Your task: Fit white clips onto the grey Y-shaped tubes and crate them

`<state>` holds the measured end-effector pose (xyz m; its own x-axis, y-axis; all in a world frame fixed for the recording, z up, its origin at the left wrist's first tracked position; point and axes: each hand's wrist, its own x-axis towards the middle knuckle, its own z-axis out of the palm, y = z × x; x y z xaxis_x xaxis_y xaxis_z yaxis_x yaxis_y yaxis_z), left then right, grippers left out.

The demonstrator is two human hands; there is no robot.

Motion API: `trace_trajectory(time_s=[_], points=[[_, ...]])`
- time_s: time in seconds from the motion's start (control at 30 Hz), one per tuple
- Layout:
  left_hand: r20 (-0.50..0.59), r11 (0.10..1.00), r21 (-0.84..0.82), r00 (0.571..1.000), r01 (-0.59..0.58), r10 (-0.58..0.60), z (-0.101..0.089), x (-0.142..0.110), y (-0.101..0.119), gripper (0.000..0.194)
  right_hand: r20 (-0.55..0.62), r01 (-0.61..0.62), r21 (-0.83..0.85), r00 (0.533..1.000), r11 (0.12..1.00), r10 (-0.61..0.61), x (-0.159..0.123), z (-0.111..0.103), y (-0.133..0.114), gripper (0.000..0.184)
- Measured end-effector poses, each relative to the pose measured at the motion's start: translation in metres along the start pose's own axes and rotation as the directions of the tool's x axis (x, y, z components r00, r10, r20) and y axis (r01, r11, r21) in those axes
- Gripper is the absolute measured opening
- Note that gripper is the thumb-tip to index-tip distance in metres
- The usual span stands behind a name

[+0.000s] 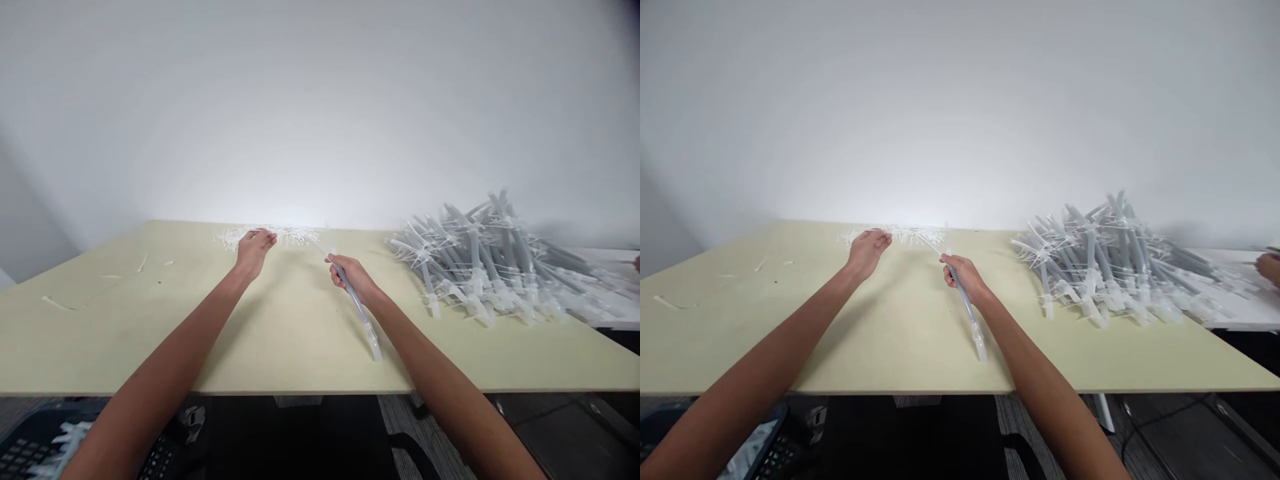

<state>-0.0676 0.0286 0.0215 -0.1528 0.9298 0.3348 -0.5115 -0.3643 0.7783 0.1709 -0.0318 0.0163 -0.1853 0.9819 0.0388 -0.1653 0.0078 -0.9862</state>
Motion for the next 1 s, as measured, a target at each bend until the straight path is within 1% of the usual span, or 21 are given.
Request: trace_trajectory(time_s=[0.1, 0.27, 0.43, 0.5, 0.6, 0.67, 0.77, 0.87, 1.0], points=[[0.043, 1.000, 0.015, 0.999, 0.014, -0.014, 0.006, -0.004, 0.003, 0.023, 0.031, -0.002, -0.047, 1.000, 0.999, 0.004, -0.003, 0.005, 0.001, 0.034], [0.138, 0.996, 0.077, 0.989, 0.035, -0.046, 0.010, -0.011, -0.004, 0.022, 0.070, -0.007, -0.090, 0.997, 0.996, 0.013, -0.006, 0.011, 0.001, 0.035], [0.262, 0.981, 0.174, 0.956, 0.087, -0.131, 0.009, -0.014, -0.004, 0.021, 0.079, -0.008, -0.113, 0.997, 0.994, 0.017, -0.007, 0.013, 0.000, 0.035], [0.290, 0.975, 0.201, 0.945, 0.093, -0.150, 0.010, -0.016, -0.004, 0.021, 0.076, -0.012, -0.114, 0.997, 0.993, 0.021, -0.007, 0.013, 0.001, 0.035], [0.288, 0.970, 0.227, 0.945, 0.090, -0.155, 0.010, -0.016, -0.003, 0.021, 0.078, -0.011, -0.114, 0.997, 0.993, 0.020, -0.006, 0.011, 0.002, 0.035], [0.263, 0.968, 0.238, 0.954, 0.078, -0.141, 0.010, -0.015, -0.003, 0.022, 0.086, -0.010, -0.118, 0.996, 0.993, 0.020, -0.005, 0.011, 0.003, 0.036], [0.196, 0.972, 0.234, 0.978, 0.025, -0.072, 0.008, -0.012, -0.004, 0.022, 0.098, -0.008, -0.124, 0.995, 0.992, 0.020, -0.005, 0.010, 0.004, 0.035], [0.151, 0.971, 0.238, 0.988, -0.017, -0.019, 0.006, -0.009, -0.005, 0.020, 0.095, -0.008, -0.121, 0.995, 0.993, 0.019, -0.006, 0.011, 0.003, 0.035], [0.169, 0.942, 0.334, 0.985, -0.018, -0.041, 0.006, -0.010, -0.005, 0.020, 0.088, -0.017, -0.118, 0.996, 0.993, 0.028, -0.005, 0.011, 0.003, 0.034]])
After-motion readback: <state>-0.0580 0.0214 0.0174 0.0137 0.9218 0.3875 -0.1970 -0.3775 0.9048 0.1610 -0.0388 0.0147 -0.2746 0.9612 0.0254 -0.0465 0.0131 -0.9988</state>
